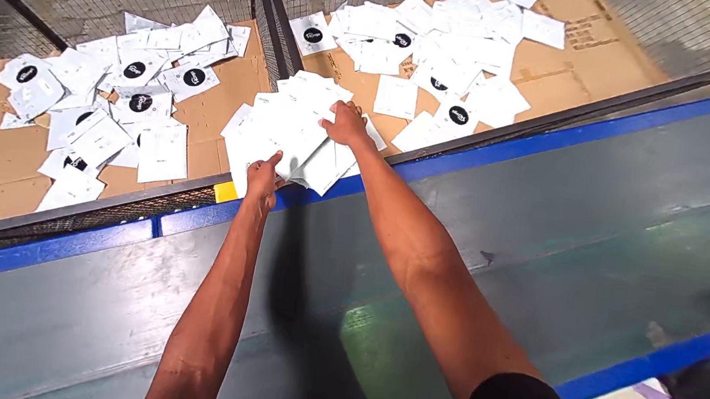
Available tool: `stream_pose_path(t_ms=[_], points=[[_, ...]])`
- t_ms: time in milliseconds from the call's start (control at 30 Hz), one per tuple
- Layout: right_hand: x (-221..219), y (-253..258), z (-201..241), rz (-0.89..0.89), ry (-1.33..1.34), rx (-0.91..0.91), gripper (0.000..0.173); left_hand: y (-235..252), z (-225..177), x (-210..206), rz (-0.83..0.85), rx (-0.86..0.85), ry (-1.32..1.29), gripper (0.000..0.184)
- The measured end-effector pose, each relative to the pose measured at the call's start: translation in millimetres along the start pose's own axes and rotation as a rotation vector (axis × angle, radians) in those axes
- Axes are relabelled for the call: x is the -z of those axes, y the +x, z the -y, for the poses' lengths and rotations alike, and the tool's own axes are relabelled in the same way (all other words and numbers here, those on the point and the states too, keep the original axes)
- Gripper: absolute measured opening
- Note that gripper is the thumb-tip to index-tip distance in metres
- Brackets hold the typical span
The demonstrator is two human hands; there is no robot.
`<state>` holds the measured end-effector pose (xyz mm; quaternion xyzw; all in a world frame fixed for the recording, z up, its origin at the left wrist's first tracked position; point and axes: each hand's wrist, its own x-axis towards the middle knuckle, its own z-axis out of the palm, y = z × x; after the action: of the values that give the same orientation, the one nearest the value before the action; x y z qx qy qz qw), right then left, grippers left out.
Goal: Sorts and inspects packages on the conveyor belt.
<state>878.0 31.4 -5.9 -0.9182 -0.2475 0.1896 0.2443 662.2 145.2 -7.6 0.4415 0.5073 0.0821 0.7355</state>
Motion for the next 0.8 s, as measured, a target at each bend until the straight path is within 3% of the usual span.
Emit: stream_pose_path(t_ms=[67, 167, 267, 333, 433, 533, 633, 700, 800], points=[[7, -12, 0, -0.009, 0.271, 0.042, 0.049, 1, 1, 7, -0.048, -0.085, -0.062, 0.057], [26, -49, 4, 0.015, 0.696, 0.098, 0.053, 6, -21, 45, -0.018, -0.289, -0.205, 0.045], [27, -72, -16, -0.126, 0.571, 0.045, 0.055, 18, -55, 95, -0.135, -0.428, -0.387, 0.038], [12, -78, -32, -0.153, 0.421, -0.024, 0.051, 22, -66, 121, -0.27, -0.395, -0.431, 0.056], [-9, -75, -31, -0.144, 0.286, -0.069, 0.054, 22, -47, 123, -0.303, -0.471, -0.065, 0.084], [-16, -45, -23, -0.231, 0.203, -0.07, 0.067, 19, -16, 88, -0.091, -0.761, 0.519, 0.076], [-11, -5, -18, -0.263, 0.204, -0.211, 0.075, 25, 8, 46, 0.088, -1.003, 0.971, 0.067], [-8, 18, -17, -0.252, 0.251, -0.343, 0.076, 34, 16, 27, 0.127, -1.069, 1.216, 0.07], [-12, 40, -23, -0.2, 0.39, -0.484, 0.074, 47, 22, 13, 0.166, -1.058, 1.38, 0.071]])
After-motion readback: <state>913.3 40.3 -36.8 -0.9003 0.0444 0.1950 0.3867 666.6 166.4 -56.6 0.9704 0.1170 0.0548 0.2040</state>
